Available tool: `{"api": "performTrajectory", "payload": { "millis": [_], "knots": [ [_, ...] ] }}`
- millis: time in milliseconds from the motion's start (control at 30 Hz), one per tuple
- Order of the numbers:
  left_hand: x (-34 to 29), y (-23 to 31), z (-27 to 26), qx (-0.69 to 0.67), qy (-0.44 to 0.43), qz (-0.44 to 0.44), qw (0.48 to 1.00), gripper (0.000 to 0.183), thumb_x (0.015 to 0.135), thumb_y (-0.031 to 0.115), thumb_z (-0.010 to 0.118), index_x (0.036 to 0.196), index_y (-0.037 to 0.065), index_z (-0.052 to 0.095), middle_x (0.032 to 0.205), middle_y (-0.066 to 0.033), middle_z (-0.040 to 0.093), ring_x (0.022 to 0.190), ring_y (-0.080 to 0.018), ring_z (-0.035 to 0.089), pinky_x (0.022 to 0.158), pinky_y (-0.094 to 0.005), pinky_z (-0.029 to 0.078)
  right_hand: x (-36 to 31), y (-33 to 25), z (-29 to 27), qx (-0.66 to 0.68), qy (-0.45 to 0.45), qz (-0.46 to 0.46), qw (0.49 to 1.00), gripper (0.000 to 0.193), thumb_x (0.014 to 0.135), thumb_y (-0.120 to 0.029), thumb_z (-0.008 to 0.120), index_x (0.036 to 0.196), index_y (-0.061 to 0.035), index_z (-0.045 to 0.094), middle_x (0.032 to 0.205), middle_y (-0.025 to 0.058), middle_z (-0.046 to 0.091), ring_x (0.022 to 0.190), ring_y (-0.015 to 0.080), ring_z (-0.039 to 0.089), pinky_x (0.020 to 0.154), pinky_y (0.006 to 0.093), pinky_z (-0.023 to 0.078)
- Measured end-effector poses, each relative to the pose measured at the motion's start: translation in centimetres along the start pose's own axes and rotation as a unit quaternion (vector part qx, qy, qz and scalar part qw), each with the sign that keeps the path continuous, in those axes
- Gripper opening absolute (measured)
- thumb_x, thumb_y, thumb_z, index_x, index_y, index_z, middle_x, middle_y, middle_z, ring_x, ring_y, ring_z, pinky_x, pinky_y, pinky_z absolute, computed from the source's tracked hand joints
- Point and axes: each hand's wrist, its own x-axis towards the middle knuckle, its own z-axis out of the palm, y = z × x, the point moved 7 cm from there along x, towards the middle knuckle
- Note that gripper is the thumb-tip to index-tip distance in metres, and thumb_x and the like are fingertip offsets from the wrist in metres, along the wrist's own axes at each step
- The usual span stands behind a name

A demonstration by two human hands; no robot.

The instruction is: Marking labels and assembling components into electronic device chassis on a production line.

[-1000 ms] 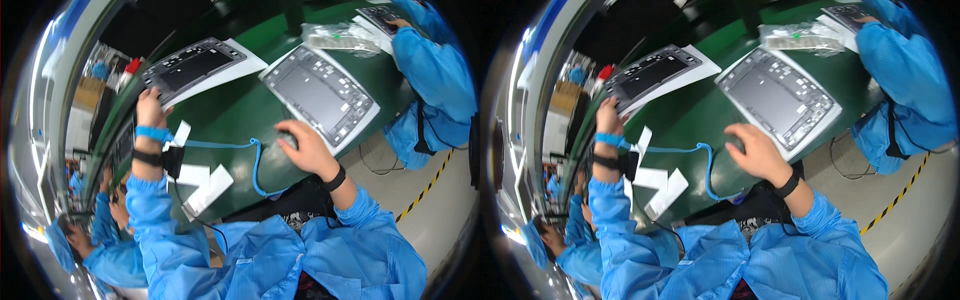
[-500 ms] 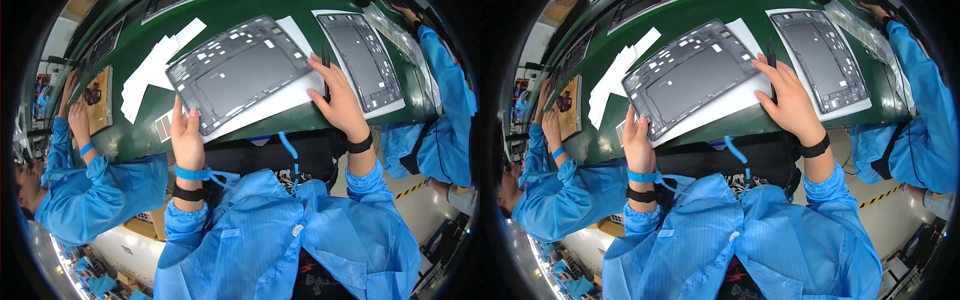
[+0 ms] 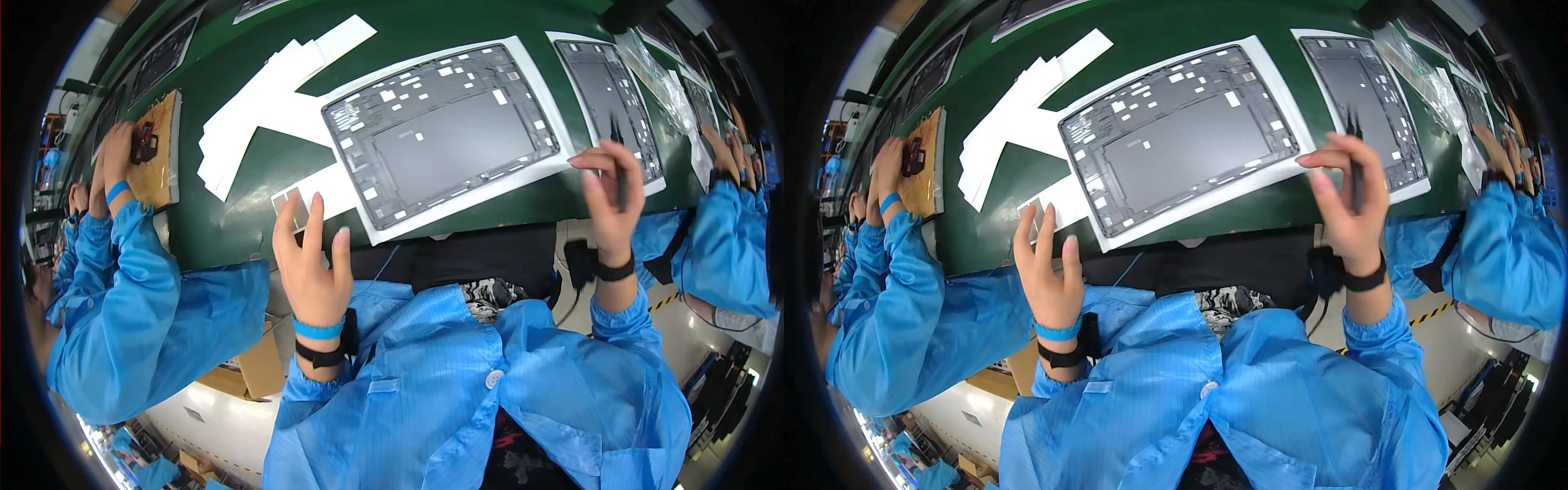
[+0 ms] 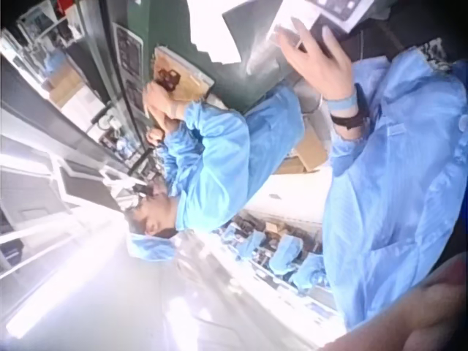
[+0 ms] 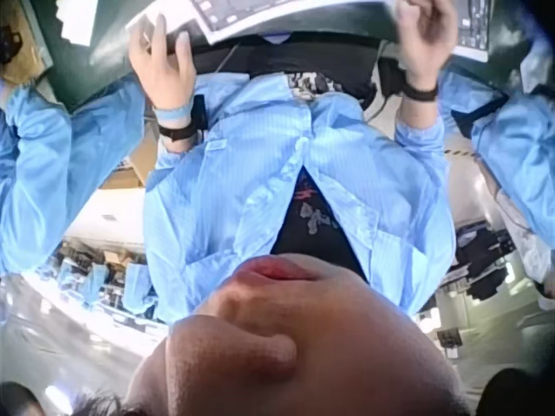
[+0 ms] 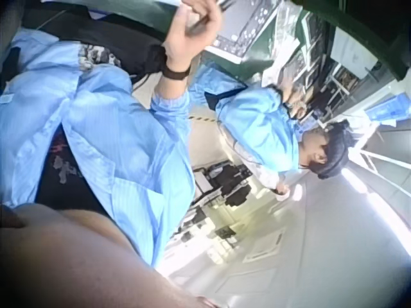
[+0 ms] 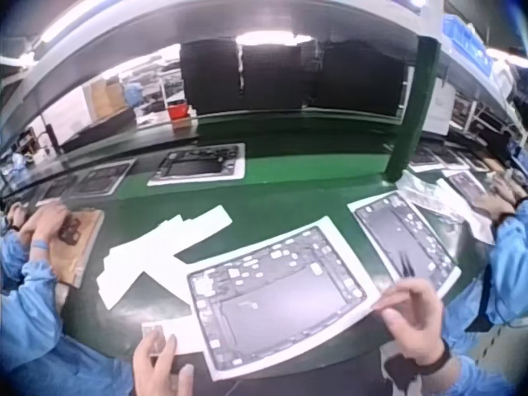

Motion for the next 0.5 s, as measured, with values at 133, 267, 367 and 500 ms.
{"api": "performTrajectory", "payload": {
  "millis": [133,267,367,500],
  "knots": [
    [-1.7,-2.2,0.8,0.104,-0.080,0.026,0.991,0.056,0.089,0.032,0.067,0.142,0.018,0.053,0.153,-0.0254,0.031,0.140,-0.0454,0.031,0.113,-0.0564,0.025,0.8,-3.0,8.3,0.225,-0.188,0.127,0.948,0.041,0.103,-0.030,0.050,0.121,0.0055,0.059,0.074,0.0095,0.067,0.069,0.0124,0.064,0.064,0.0261,0.049],
    [-2.0,-1.9,0.3,0.117,-0.074,0.043,0.989,0.072,0.079,0.058,0.069,0.140,0.023,0.055,0.153,-0.0263,0.030,0.140,-0.0482,0.029,0.109,-0.0618,0.026,2.1,-5.0,18.6,0.098,-0.211,0.083,0.969,0.032,0.100,-0.028,0.055,0.113,-0.0006,0.066,0.105,0.0167,0.069,0.091,0.0251,0.067,0.077,0.0365,0.051],
    [-1.9,-1.3,0.8,0.155,-0.091,0.041,0.983,0.071,0.084,0.063,0.060,0.140,0.019,0.056,0.154,-0.0253,0.030,0.142,-0.0456,0.027,0.112,-0.0606,0.023,1.5,-3.6,23.1,0.142,-0.285,0.235,0.918,0.026,0.094,-0.022,0.062,0.095,0.0028,0.068,0.080,0.0137,0.071,0.066,0.0184,0.068,0.062,0.0287,0.052],
    [-2.1,-1.6,1.0,0.144,-0.097,0.011,0.985,0.070,0.081,0.060,0.065,0.137,0.019,0.058,0.155,-0.0248,0.029,0.142,-0.0446,0.028,0.112,-0.0610,0.022,0.9,-2.7,24.7,0.152,-0.269,0.235,0.922,0.016,0.091,-0.011,0.067,0.097,0.0032,0.068,0.073,0.0046,0.067,0.062,0.0062,0.058,0.057,0.0225,0.047]
  ]
}}
